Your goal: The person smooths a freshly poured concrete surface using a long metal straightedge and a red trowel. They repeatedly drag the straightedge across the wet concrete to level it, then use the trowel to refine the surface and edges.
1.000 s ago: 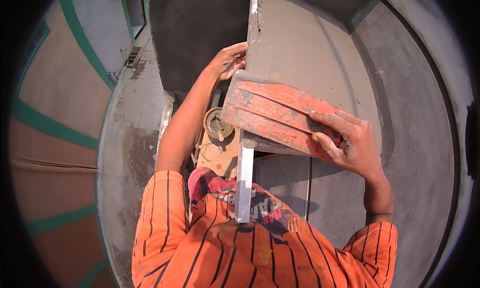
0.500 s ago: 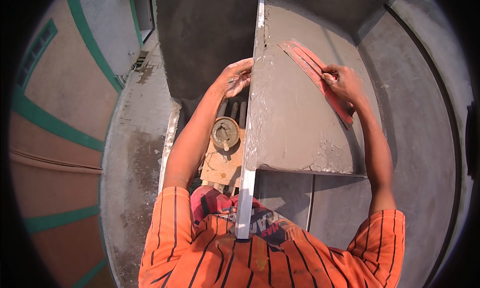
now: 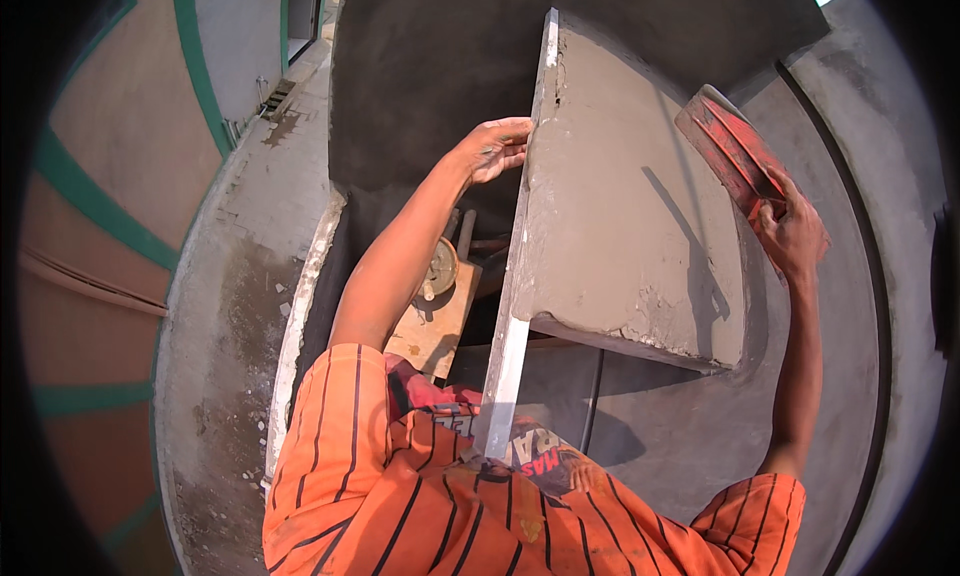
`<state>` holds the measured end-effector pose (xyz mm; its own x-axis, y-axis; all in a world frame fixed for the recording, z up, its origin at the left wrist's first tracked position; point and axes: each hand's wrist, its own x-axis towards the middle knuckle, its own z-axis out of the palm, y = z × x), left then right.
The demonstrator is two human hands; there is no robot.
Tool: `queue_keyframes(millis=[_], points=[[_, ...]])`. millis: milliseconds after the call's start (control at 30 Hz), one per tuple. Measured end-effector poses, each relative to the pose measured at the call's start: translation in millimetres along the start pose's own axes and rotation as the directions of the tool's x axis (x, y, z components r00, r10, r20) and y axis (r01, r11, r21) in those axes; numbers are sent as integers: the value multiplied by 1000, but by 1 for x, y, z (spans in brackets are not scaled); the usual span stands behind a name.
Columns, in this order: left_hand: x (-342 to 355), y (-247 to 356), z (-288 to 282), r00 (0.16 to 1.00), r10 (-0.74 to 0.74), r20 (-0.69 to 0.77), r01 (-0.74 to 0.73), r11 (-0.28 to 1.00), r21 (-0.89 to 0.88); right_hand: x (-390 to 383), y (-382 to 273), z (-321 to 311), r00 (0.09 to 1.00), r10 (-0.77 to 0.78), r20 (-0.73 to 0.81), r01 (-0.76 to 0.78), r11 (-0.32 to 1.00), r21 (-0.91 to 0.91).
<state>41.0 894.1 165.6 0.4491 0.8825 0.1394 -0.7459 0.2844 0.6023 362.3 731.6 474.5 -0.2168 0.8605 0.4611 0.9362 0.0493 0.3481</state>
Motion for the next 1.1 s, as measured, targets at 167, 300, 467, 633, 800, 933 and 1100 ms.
queue_keyframes(millis=[167,300,467,633,800,933,1100], points=[[-10,6,2,1000,-3,-23,4,1000,14,-12,-118,-46,736,-606,-302,629,777,-26],[-13,5,3,1000,-8,1,8,999,47,-39,-171,-53,472,-828,-303,848,520,-102],[-11,7,-5,999,-23,26,22,999,50,-29,-187,-31,364,-876,-316,870,441,-220],[-16,12,-11,995,-60,80,53,995,83,11,-191,-2,364,-893,-263,847,435,-305],[-12,20,-12,989,-122,80,108,981,160,39,-187,10,383,-882,-275,787,467,-403],[-6,25,-14,989,-137,61,123,973,196,59,-152,3,543,-780,-311,639,624,-449],[-6,29,-11,988,-154,12,145,951,274,37,-65,-13,773,-455,-443,308,879,-364]])
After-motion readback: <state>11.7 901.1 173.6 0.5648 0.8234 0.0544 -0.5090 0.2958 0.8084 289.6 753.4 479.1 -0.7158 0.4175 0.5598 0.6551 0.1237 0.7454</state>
